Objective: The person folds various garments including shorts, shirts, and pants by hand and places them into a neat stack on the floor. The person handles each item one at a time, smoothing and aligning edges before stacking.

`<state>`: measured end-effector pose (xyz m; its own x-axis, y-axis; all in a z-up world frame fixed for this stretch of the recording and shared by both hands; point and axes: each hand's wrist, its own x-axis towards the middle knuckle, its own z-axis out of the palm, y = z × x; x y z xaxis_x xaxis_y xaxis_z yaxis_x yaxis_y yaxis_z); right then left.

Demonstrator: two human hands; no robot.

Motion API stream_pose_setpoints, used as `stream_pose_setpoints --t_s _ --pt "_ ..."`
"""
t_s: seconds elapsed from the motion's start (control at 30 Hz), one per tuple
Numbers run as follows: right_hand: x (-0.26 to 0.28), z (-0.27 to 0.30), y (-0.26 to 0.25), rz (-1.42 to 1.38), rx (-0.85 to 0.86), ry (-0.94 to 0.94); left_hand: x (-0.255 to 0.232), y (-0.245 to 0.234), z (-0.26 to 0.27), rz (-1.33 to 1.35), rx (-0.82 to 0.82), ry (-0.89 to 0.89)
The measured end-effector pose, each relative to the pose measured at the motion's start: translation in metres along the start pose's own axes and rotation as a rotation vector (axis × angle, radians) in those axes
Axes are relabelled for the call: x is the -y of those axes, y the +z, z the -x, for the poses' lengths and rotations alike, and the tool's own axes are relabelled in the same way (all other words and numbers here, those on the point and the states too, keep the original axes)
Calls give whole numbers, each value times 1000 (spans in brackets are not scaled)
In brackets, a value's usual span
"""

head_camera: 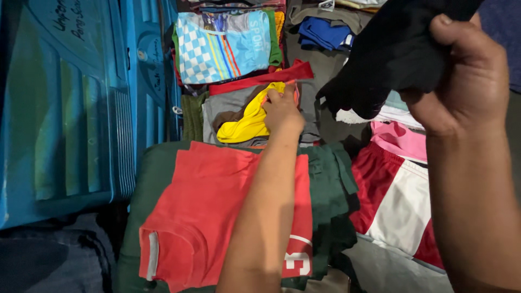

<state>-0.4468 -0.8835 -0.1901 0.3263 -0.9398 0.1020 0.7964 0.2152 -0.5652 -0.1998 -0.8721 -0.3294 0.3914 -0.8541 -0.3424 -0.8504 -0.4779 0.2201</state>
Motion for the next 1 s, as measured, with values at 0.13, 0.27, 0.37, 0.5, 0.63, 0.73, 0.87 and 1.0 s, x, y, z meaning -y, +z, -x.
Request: stream_pose_setpoints --t_s 0.13,0.27,0.37,0.5,0.63,0.73,0.87,1.0 --pt "8 5 3 5 32 13 8 11 -8 2 -11 16" --pt "9 13 8 39 32 -7 13 22 -12 89 -68 28" --pt "1 17 14 41 -24 -12 20 28 -14 260 -177 45" --pt "-3 20 22 -14 -80 22 31 19 -19 594 -352 114" --pt "12 23 22 41 -102 24 28 -16 -22 1129 -434 153" --pt "13 20 25 204 -81 22 43 -58 -7 1533 -592 350" --pt "-16 -5 52 660 -83 131 90 -141 23 1691 -758 476" --pt "-67 -35 112 546 36 233 132 -237 69 1605 -921 739"
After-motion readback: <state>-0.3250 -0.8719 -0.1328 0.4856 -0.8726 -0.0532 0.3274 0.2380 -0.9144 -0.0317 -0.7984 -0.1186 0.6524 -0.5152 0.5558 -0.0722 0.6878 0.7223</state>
